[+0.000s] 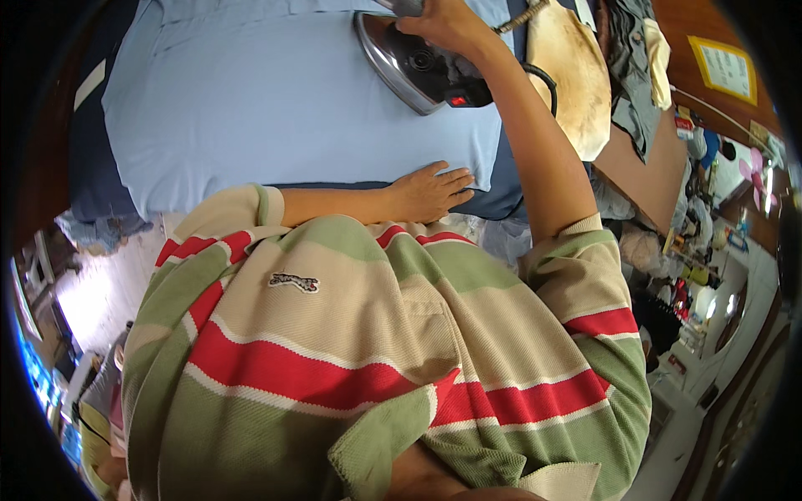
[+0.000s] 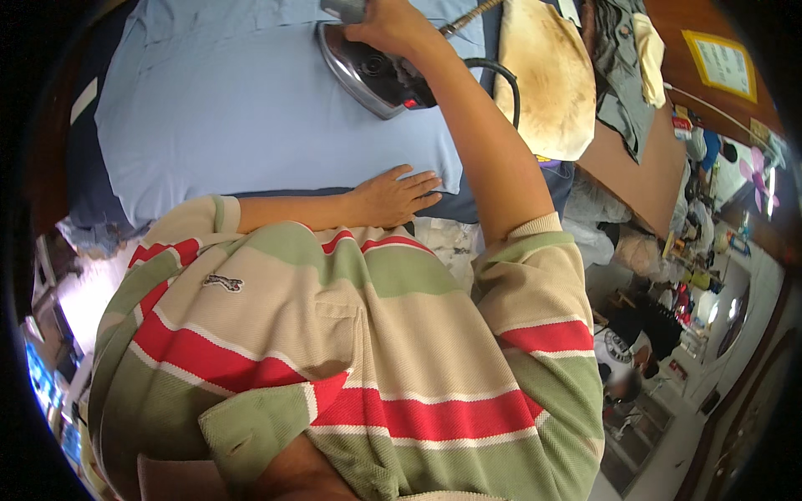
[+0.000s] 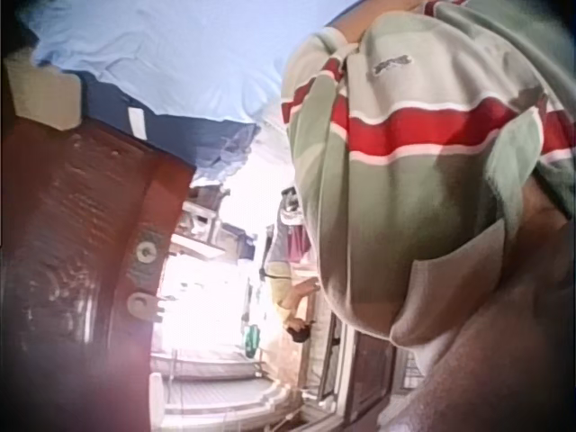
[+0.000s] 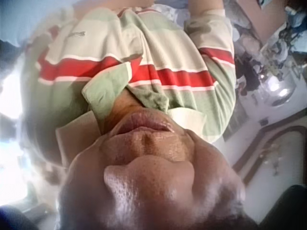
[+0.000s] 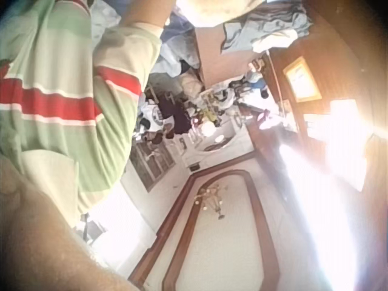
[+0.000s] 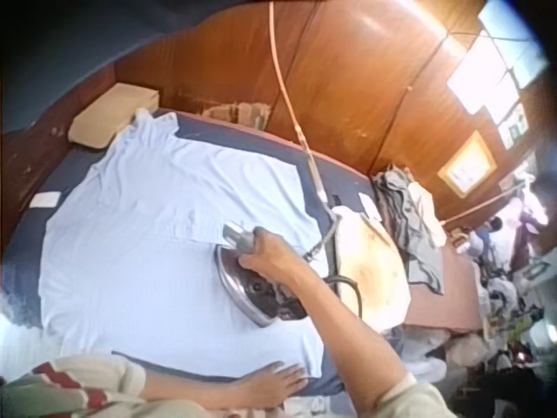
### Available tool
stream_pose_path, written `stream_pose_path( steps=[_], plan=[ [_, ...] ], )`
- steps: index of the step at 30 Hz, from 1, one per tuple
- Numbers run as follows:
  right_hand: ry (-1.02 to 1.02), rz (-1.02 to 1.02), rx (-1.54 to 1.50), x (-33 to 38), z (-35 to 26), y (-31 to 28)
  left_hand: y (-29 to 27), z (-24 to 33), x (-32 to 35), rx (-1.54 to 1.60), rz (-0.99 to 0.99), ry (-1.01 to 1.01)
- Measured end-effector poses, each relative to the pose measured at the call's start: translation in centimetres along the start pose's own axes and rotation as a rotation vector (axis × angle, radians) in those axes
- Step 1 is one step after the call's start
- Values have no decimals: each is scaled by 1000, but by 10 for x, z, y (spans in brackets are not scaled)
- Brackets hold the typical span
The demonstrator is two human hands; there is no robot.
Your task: The person irons various blue and beige garments on a padded work table using a steam iron. The person spreads out each garment, smooths it by hand, and presses the iron over different sections including the body and sleeves.
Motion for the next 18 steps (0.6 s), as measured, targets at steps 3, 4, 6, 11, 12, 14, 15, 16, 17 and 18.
stream_pose_path(
  steps=[3, 4, 6, 11, 12, 14, 15, 16, 17, 18],
  plan=[
    [-82, -126, 16, -2, -45, 11, 4, 7, -1, -5, 21, -50],
    [-126, -167, 28, 3, -55, 20, 5, 9, 0, -18, 44, -68],
    [-202, -238, 56, 13, -69, 34, 7, 13, -2, -42, 93, -87],
    [-310, -364, 89, 41, -95, 61, 12, 16, 2, 127, 288, -9],
    [-329, -390, 80, 45, -98, 65, 12, 17, 6, 201, 349, 49],
    [-359, -431, 61, 53, -102, 71, -9, 7, 33, 263, 251, 73],
    [-367, -473, 59, 59, -107, 68, -26, 0, 52, 291, 200, 88],
    [-407, -483, 60, 60, -108, 71, -33, -1, 75, 274, 118, 56],
    [-445, -490, 66, 59, -108, 77, -39, -3, 99, 255, 38, 28],
    [-469, -490, 77, 58, -106, 79, -48, -4, 119, 231, 109, -38]
  ],
)
Point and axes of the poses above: each hand's wrist, its own x-axis away from the middle knuckle, its own y-axis out of the palm, z = x × y, the point moved 1 cm from there along -x, towards the middle knuckle, and after that the axes turned 5 degrees about -x, right-handed, at the moved point
